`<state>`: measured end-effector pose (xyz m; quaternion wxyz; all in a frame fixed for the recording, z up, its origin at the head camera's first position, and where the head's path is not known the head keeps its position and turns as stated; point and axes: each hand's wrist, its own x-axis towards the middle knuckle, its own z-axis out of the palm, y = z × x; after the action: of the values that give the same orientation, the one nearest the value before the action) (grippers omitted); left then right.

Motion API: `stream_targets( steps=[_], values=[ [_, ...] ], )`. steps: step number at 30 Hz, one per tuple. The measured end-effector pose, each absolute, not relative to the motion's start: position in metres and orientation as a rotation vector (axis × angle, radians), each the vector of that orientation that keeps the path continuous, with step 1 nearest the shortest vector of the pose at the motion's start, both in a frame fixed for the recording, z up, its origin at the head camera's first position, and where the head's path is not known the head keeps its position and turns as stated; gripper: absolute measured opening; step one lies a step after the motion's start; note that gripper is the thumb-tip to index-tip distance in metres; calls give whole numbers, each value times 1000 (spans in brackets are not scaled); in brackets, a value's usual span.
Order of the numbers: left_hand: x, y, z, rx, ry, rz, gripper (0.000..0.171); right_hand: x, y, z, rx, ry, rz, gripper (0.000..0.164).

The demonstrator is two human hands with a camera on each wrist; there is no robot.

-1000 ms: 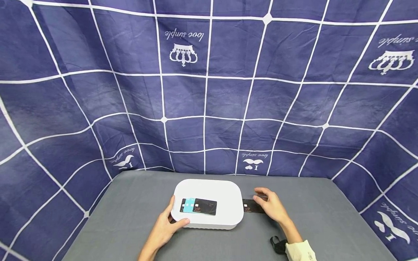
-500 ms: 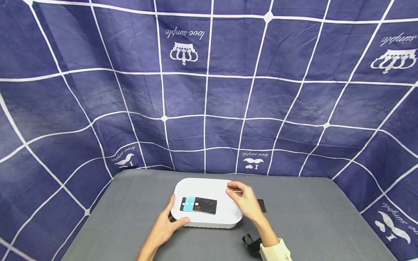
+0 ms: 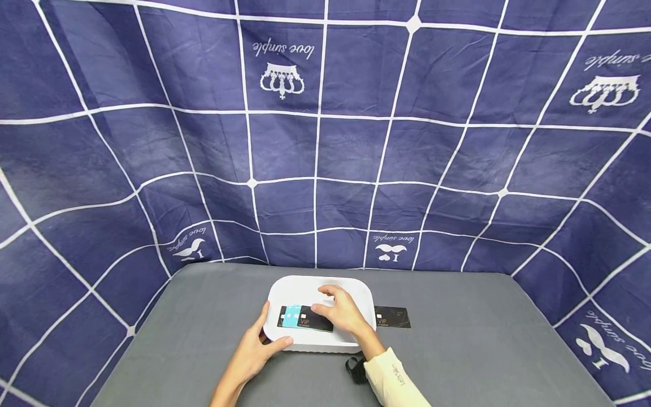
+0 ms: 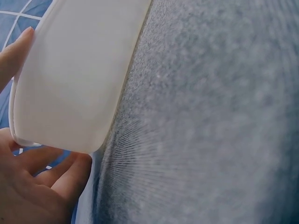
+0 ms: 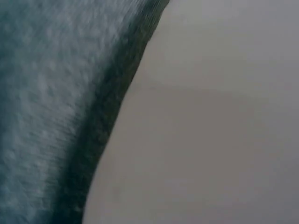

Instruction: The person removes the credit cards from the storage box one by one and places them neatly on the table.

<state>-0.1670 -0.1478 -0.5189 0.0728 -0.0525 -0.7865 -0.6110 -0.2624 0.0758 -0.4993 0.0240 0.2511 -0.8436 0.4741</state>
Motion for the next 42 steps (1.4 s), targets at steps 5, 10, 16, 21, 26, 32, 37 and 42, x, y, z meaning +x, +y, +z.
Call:
stream_targets(
  steps=[5,10,16,21,26,32,37,42],
  values=[
    [-166,-149,-519,-135,-2371,-1845,102,-267,72,-507,872,-2732,1252,52],
    [-166,-148,-517,-145,-2387,-1820,102,-267,71,-508,990,-2816,1164,57],
    [-167,-149,-518,-148,-2382,-1816,102,-266,71,-509,991,-2900,1055,64],
    [-167,-149,-520,-146,-2390,-1806,102,-264,71,-510,991,-2922,960,64],
    [-168,-149,-522,-116,-2387,-1831,102,-262,70,-511,1026,-2903,804,54],
    [-167,-150,-522,-99,-2375,-1874,102,-260,69,-511,1038,-2917,736,50],
    [-168,-149,-521,-92,-2395,-1854,101,-259,70,-509,1032,-2912,730,47],
    [-169,-149,-519,-84,-2417,-1840,102,-260,70,-508,1029,-2912,731,48]
  ],
)
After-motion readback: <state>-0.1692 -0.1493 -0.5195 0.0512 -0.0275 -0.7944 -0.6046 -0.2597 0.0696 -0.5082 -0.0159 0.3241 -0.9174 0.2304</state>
